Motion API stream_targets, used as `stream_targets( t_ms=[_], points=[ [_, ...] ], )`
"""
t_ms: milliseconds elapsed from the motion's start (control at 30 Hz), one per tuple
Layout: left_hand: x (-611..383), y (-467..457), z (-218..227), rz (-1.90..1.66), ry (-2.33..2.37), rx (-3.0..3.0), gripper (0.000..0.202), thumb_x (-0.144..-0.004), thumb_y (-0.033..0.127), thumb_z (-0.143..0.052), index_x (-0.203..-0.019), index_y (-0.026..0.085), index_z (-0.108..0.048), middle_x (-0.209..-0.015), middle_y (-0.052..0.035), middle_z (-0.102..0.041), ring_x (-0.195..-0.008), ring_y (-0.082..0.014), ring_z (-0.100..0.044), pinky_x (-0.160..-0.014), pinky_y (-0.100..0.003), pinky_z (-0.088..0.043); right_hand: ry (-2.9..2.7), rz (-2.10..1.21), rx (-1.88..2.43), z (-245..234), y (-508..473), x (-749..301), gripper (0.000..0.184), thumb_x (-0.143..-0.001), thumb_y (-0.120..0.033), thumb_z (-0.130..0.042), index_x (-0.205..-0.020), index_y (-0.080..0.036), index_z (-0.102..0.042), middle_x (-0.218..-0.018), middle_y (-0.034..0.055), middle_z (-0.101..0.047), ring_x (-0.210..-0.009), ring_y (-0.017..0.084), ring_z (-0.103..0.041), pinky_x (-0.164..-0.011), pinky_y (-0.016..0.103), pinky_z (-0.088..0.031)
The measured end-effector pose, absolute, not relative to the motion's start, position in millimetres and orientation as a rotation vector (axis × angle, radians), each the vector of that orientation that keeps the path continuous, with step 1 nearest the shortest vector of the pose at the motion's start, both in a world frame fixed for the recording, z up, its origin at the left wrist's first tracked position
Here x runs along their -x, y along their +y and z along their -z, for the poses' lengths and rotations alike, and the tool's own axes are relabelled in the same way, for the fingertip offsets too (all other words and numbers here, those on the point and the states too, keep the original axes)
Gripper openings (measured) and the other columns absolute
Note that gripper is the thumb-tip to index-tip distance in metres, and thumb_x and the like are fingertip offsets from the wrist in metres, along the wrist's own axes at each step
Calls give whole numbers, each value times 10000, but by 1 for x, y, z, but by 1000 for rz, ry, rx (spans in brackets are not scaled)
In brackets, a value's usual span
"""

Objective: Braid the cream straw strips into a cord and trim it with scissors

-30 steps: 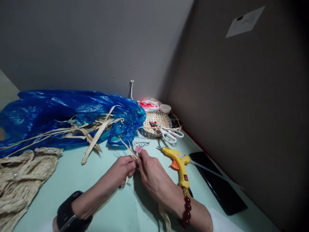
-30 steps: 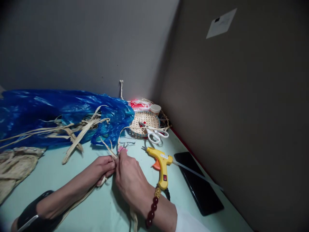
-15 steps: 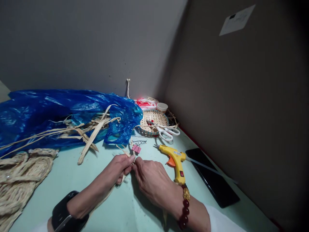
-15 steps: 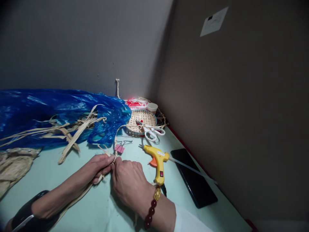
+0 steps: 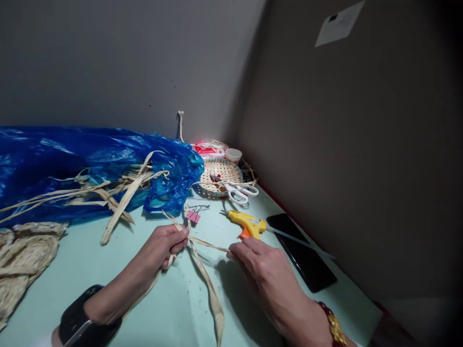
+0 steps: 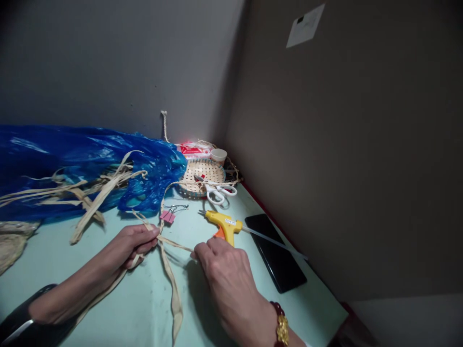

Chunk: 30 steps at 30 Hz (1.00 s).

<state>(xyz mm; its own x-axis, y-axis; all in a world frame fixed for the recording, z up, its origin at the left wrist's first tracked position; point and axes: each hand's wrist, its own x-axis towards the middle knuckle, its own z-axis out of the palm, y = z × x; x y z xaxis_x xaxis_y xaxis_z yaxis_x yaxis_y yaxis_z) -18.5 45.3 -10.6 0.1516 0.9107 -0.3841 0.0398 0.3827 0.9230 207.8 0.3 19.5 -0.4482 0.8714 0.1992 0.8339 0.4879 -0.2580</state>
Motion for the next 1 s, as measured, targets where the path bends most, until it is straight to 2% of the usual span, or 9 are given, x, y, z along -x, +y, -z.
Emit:
stream_targets(
  t_ms=[100, 200, 367, 567, 733, 900, 1000],
  points=[
    [19, 46, 11, -810, 1251, -979, 427, -811, 476, -592, -580, 210, -351, -492, 115, -288, -387, -29, -141, -367, -187, -87, -2359, -146, 1336, -10, -16, -210, 285, -970, -158, -360, -779, -178, -569, -674, 26, -545, -573, 147, -466, -523, 265, -318],
    [19, 46, 11, -816, 1250, -968, 404, -812, 463, -591, -599, 212, -356, -501, 114, -299, -387, -30, -146, -369, -185, -94, -2311, -142, 1259, -4, -29, -211, 296, -919, -70, -310, -819, -166, -572, -682, 38, -530, -574, 148, -452, -506, 253, -331],
    [22, 47, 12, -817, 1236, -983, 387, -806, 454, -596, -606, 210, -372, -516, 108, -305, -397, -38, -163, -369, -176, -102, -2234, -71, 1138, 8, -44, -219, 302, -841, -26, -353, -1049, -124, -551, -754, 80, -569, -653, 179, -473, -574, 283, -409],
    [23, 46, 13, -805, 1233, -1019, 381, -808, 443, -598, -599, 202, -388, -536, 94, -337, -409, -41, -183, -372, -181, -112, -2277, -3, 1116, 15, -52, -236, 412, -855, -24, -366, -1230, -133, -497, -881, 121, -625, -764, 201, -550, -649, 301, -476],
    [22, 45, 13, -807, 1239, -1026, 371, -810, 438, -595, -610, 200, -393, -558, 87, -352, -418, -40, -184, -378, -185, -112, -2303, 26, 1095, -2, -52, -242, 374, -878, -33, -423, -1229, -125, -515, -897, 122, -626, -755, 193, -533, -644, 305, -485],
    [22, 46, 12, -803, 1233, -1018, 376, -812, 447, -582, -613, 208, -372, -541, 104, -303, -423, -43, -151, -382, -188, -103, -2363, -6, 1103, -20, -50, -247, 376, -886, -55, -436, -1229, -141, -565, -1003, 145, -636, -833, 215, -555, -718, 330, -512],
    [22, 46, 10, -800, 1232, -1020, 361, -797, 437, -594, -615, 206, -385, -544, 98, -323, -424, -42, -162, -382, -192, -100, -2348, 40, 1136, -24, -41, -253, 344, -901, -59, -424, -1181, -151, -602, -960, 125, -642, -809, 201, -556, -696, 309, -499]
  ],
)
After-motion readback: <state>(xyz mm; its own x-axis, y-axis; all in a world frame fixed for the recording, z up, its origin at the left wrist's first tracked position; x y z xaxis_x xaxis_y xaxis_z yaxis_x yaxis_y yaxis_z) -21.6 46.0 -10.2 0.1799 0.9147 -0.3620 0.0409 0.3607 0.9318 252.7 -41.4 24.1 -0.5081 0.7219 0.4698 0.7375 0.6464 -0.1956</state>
